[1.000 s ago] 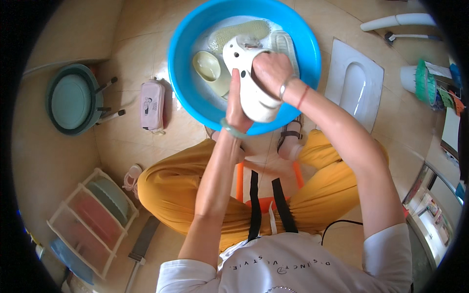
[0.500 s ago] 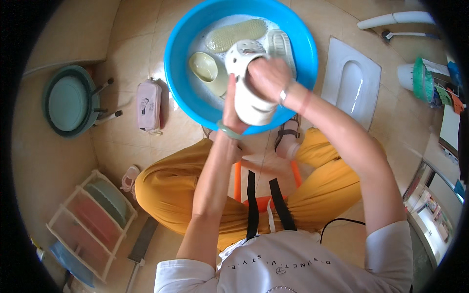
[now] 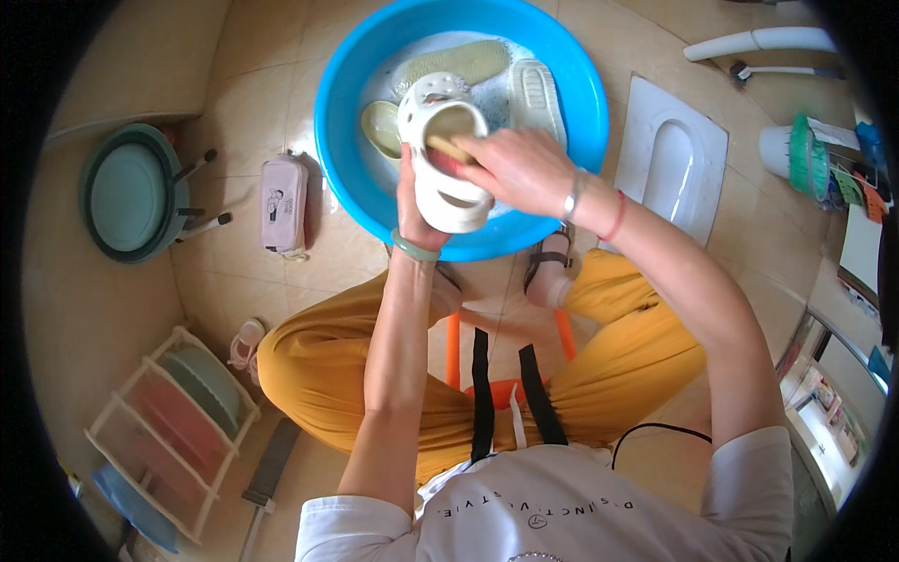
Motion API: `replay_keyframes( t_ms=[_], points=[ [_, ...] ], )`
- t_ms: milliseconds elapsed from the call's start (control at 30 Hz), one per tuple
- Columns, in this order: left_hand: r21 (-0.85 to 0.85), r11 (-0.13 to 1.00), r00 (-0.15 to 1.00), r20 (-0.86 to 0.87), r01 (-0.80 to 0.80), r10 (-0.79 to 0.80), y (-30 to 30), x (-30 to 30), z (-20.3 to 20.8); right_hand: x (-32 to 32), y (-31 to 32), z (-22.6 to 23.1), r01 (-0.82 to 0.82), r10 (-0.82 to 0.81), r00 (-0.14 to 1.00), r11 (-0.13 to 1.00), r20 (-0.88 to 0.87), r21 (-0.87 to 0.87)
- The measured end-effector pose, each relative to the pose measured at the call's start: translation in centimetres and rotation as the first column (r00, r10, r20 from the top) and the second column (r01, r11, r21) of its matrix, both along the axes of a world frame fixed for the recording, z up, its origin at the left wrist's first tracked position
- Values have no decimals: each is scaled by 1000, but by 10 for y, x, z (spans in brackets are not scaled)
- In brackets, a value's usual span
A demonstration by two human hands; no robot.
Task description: The person sits on a small stool and washes a pair of white slippers in a blue basin filled with soapy water. Using a sponge, they scrub the soles, sides, and tops of the slippers, repeatedly dipping them into the water to rinse and clean them.
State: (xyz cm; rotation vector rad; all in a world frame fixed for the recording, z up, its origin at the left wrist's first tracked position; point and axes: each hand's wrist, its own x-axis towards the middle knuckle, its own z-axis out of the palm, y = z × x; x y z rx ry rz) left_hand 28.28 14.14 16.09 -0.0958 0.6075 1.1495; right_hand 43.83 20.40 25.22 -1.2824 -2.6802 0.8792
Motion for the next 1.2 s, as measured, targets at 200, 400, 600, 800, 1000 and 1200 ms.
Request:
replay_keyframes(
  t_ms=[200,400,600,800,1000,1200],
  points=[
    [-34,996,986,-143,82,-86,3,14,19,-23,26,-62,52,-94,974,978,205,203],
    [54,999,984,-179,-7,17,-3,-9,-8,7,-16,-8,-14,1,998,977,-59,-214],
    [-65,997,985,-159,52,-61,-5,23,6,-7,12,-41,133,-140,981,989,137,58],
    [-50,994,989,-110,92,-97,-2,16,5,-3,19,-62,117,-115,989,993,94,-15],
    [120,992,998,-62,35,-27,-4,-7,-13,15,-24,-9,27,-48,995,969,-82,-244],
    [-71,997,993,-117,27,-35,-2,30,8,-15,23,-51,140,-140,986,990,90,5]
  ],
)
